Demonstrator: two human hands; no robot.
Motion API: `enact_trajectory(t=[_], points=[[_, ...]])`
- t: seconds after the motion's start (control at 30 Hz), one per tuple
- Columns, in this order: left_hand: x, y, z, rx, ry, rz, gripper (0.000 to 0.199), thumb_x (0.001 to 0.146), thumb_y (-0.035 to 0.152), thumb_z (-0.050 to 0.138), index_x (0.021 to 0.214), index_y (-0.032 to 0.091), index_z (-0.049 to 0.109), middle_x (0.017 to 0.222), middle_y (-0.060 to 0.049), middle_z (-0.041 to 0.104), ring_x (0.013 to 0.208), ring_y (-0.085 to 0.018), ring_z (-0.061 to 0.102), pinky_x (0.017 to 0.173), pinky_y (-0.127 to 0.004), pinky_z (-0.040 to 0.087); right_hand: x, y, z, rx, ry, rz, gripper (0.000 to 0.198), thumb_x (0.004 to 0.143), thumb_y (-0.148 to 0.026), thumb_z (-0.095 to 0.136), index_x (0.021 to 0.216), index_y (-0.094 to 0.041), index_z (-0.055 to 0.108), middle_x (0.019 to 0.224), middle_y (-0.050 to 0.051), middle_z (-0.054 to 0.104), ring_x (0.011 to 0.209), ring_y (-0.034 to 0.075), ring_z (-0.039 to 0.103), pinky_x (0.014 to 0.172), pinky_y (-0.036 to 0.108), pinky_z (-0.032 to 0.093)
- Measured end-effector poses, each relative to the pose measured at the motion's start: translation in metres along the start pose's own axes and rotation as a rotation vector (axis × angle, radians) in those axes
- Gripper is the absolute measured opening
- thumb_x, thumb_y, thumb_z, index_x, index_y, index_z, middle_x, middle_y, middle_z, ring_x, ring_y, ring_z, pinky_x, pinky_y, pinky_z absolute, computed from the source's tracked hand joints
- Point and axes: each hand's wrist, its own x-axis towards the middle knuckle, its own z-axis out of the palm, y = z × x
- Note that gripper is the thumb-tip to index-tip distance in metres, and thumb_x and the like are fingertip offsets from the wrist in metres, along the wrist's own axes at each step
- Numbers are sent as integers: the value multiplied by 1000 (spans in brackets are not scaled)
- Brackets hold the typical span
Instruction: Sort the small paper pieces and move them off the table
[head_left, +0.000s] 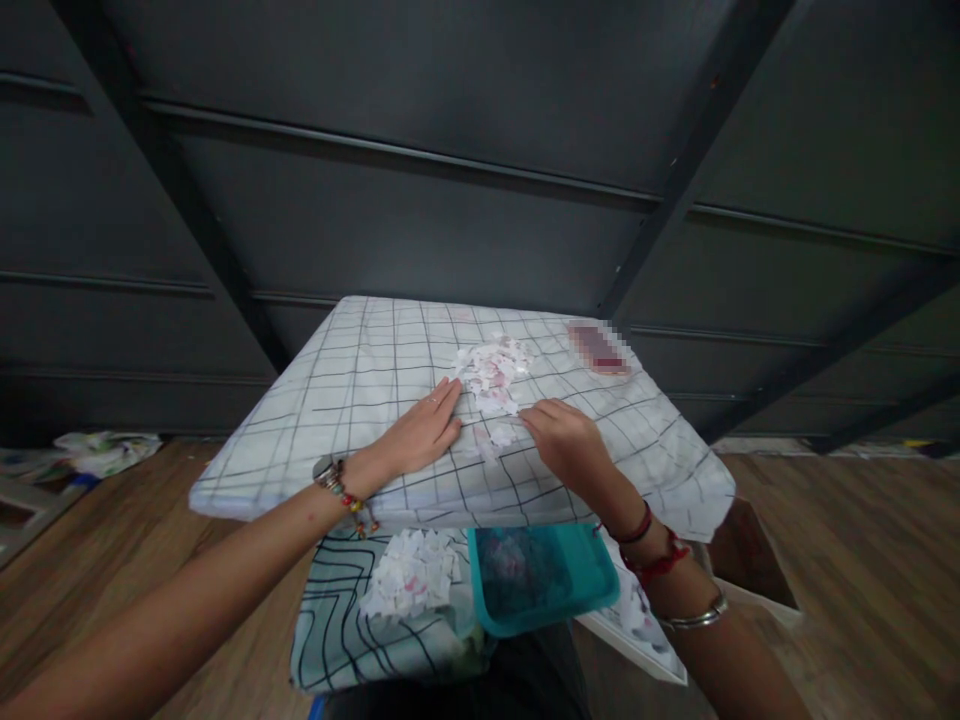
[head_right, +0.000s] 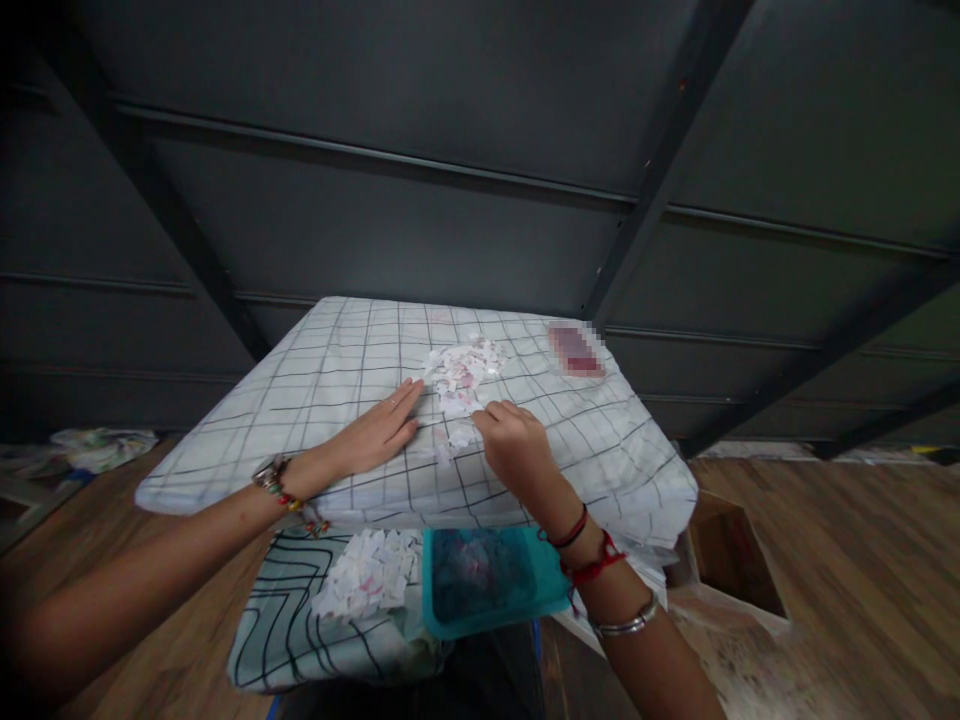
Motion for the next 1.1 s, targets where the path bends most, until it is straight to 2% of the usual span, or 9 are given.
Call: enact_trajectory(t=[0.2, 0.43, 0.57, 0.67, 0.87, 1.0, 1.1], points=[[0, 2, -1, 9, -16, -9, 57, 92, 37, 21, 138, 4, 12, 145, -17, 17, 134, -23, 9, 108, -38, 19, -8, -1, -2, 55, -107, -34, 23, 88, -16, 40, 81, -16, 62, 74, 5, 59, 73, 14, 52, 64, 24, 36], [1, -3, 2, -21, -7, 4, 59, 91, 39, 21, 139, 5, 10, 146, -16, 14, 134, -24, 9, 108, -40, 19, -20, 2, -13, 61, -130, 128, 25, 90, -21, 39, 77, -17, 60, 74, 4, 59, 73, 14, 54, 61, 24, 35], [1, -1, 1, -25, -14, 6, 59, 91, 39, 22, 139, 7, 9, 147, -14, 13, 134, -25, 9, 108, -40, 20, -21, -7, -12, 128, -184, 110, 25, 90, -22, 38, 79, -16, 60, 75, 4, 59, 70, 12, 54, 58, 23, 34], [0, 0, -1, -18, -18, -5, 60, 91, 39, 22, 139, 5, 10, 146, -15, 13, 134, -24, 9, 108, -38, 19, -20, -11, -14, 156, -171, 95, 24, 90, -22, 38, 82, -16, 60, 76, 3, 60, 72, 13, 55, 58, 22, 34], [1, -2, 1, -38, -10, 13, 59, 91, 38, 22, 139, 6, 10, 146, -15, 13, 134, -25, 9, 108, -40, 19, -20, -13, -13, 66, -143, 209, 28, 91, -25, 35, 80, -16, 59, 75, 5, 60, 69, 14, 56, 54, 24, 32], [1, -1, 1, -34, -2, 14, 58, 91, 37, 23, 139, 8, 9, 147, -14, 13, 134, -25, 9, 108, -41, 19, -19, -23, -10, 102, -179, 145, 24, 89, -22, 37, 80, -16, 59, 75, 4, 61, 67, 13, 56, 53, 24, 31], [1, 0, 0, -29, -6, 10, 58, 91, 38, 23, 139, 7, 10, 147, -15, 13, 134, -25, 9, 108, -41, 19, -17, -27, -12, 125, -162, 152, 23, 89, -22, 38, 81, -16, 59, 75, 4, 61, 68, 14, 56, 54, 24, 32]])
